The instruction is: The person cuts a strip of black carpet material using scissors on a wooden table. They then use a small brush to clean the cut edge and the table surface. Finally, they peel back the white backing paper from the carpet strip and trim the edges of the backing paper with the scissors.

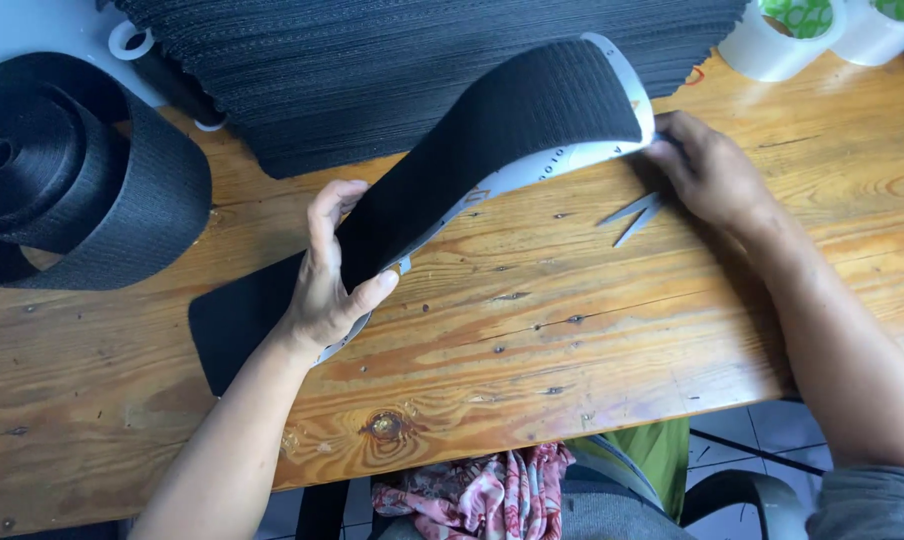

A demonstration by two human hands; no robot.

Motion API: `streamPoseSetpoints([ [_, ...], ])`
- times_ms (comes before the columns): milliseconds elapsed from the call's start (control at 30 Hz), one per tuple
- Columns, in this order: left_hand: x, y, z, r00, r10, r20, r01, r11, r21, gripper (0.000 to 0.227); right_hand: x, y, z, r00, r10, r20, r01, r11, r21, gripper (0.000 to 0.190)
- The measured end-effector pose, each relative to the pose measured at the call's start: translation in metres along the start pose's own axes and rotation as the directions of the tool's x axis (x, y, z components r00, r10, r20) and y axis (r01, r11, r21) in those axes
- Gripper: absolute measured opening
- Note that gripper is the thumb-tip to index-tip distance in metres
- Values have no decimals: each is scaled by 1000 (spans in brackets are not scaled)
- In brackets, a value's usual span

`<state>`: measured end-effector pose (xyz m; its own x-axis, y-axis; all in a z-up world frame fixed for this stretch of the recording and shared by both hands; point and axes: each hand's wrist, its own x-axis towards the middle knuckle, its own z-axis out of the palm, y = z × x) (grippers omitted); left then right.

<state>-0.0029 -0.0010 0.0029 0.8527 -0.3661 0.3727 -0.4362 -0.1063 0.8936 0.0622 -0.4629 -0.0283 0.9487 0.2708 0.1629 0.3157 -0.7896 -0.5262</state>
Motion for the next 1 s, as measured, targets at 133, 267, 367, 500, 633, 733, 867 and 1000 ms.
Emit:
streamPoseSetpoints([
  [133,-1,-3,0,1000,10,19,-11,998,66,82,-12,21,-14,999,19,41,-20,1000,3,28],
  [267,0,0,0,996,50,78,-66,975,212,80,-23,42,-38,999,30,19,-27,988,-153,27],
  [367,3,0,5,988,94,123,-127,948,293,77,-16,34,-40,994,-108,-4,106,980,-169,28],
  [500,7,1,6,970,102,221,-191,880,435,73,19,10,-18,945,-321,66,326,943,-74,26],
  [633,5,-2,8,955,39,295,-203,811,549,73,45,8,1,913,-404,51,406,891,-202,26],
  [733,3,-6,7,939,48,340,-265,729,631,68,40,-15,4,906,-420,-54,359,829,-430,23],
  [867,4,-7,8,917,-17,399,-277,694,665,70,21,-75,-7,881,-467,-81,437,866,-242,27],
  [1000,5,-2,7,916,-61,398,-251,685,684,71,12,-106,2,883,-393,257,386,919,78,50],
])
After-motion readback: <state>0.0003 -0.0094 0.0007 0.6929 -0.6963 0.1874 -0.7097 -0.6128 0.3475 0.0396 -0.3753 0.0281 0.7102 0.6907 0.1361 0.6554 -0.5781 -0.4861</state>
